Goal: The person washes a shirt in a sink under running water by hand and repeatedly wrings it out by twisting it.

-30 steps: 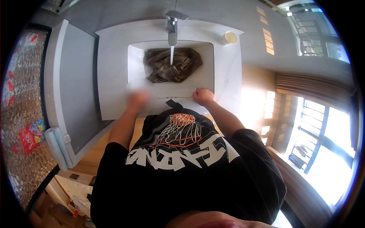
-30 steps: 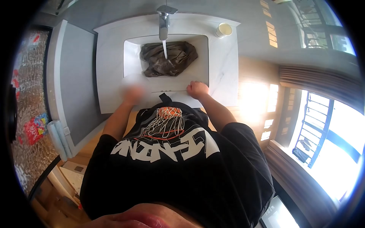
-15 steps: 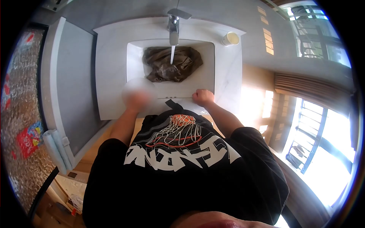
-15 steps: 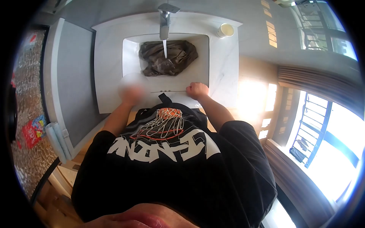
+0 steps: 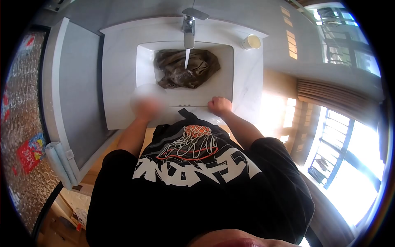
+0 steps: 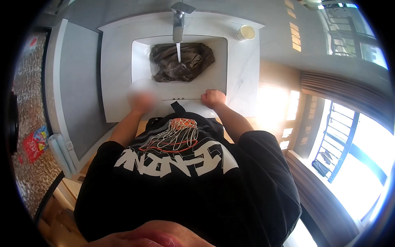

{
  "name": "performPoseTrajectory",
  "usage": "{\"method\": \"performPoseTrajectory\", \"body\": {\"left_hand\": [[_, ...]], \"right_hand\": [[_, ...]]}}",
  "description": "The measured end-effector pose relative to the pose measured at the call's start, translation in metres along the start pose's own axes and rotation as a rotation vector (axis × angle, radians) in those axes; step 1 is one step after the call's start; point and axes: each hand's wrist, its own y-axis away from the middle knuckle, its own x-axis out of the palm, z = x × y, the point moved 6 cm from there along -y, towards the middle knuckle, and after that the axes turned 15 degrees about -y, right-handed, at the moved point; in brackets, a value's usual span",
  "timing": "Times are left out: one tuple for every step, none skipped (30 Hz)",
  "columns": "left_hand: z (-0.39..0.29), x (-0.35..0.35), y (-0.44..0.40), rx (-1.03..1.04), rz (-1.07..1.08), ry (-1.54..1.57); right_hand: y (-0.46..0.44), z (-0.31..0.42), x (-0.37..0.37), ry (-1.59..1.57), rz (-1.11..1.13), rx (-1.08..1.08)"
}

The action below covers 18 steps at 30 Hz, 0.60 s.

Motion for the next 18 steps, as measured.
{"method": "performPoseTrajectory", "body": {"left_hand": [[-0.0005,0.0005,0.0005,0.003,-0.008,-0.001],[0.0001,0.0002,0.0014,0.004,-0.017,-0.008],[-0.0001,0.0006,0.0015,0.004,-0.022,-0.009],[-0.0005,0.0007,0.0023,0.005,-0.031,-0.015],[-0.0008,0.0005,0.0027,0.006,-0.038,-0.018],[-0.0005,0.0002,0.0029,0.007,-0.047,-0.021],[-0.0007,0.0,0.0031,0.009,-0.056,-0.022],[-0.0002,0.0003,0.0039,0.012,-0.062,-0.025],[-0.0002,0.001,0.0033,0.014,-0.072,-0.027],[0.0001,0.0017,0.003,0.017,-0.076,-0.028],[0.0004,0.0015,0.0026,0.019,-0.085,-0.032],[0.0002,0.0019,0.0019,0.02,-0.09,-0.033],[-0.0002,0.0022,0.0019,0.024,-0.095,-0.037],[-0.0007,0.0033,0.0015,0.03,-0.101,-0.04],[-0.0024,0.0046,0.0016,0.037,-0.104,-0.044],[-0.0028,0.0058,0.0008,0.041,-0.107,-0.048],[-0.0027,0.0061,0.0003,0.043,-0.112,-0.049],[-0.003,0.0065,-0.0009,0.042,-0.121,-0.047]], "right_hand": [[0.0007,0.0013,-0.0011,0.002,0.0,-0.006],[0.0013,0.0024,-0.002,0.008,0.01,0.004],[0.002,0.0037,-0.0034,0.013,0.02,0.013],[0.0025,0.0039,-0.0036,0.019,0.031,0.023],[0.0024,0.0038,-0.0036,0.013,0.019,0.016],[0.002,0.0032,-0.0032,0.006,0.008,0.008],[0.0015,0.0024,-0.0028,0.0,-0.005,0.001],[0.0009,0.0007,-0.0012,-0.001,-0.009,0.0],[0.0,-0.0013,0.0004,-0.001,-0.014,-0.001],[-0.0006,-0.0023,0.0008,-0.001,-0.019,-0.003],[-0.0005,-0.002,0.0003,-0.002,-0.016,0.002],[-0.0004,-0.0011,-0.0005,-0.003,-0.014,0.006],[-0.0002,-0.0006,-0.0007,-0.004,-0.01,0.01],[-0.0001,-0.0005,-0.0005,-0.001,-0.007,0.007],[-0.0001,-0.0006,-0.0005,0.002,-0.004,0.005],[-0.0002,-0.0006,-0.0004,0.004,-0.001,0.003],[-0.0003,-0.0008,-0.0002,0.003,0.002,0.008],[-0.0006,-0.0009,0.0,0.002,0.005,0.012]]}}
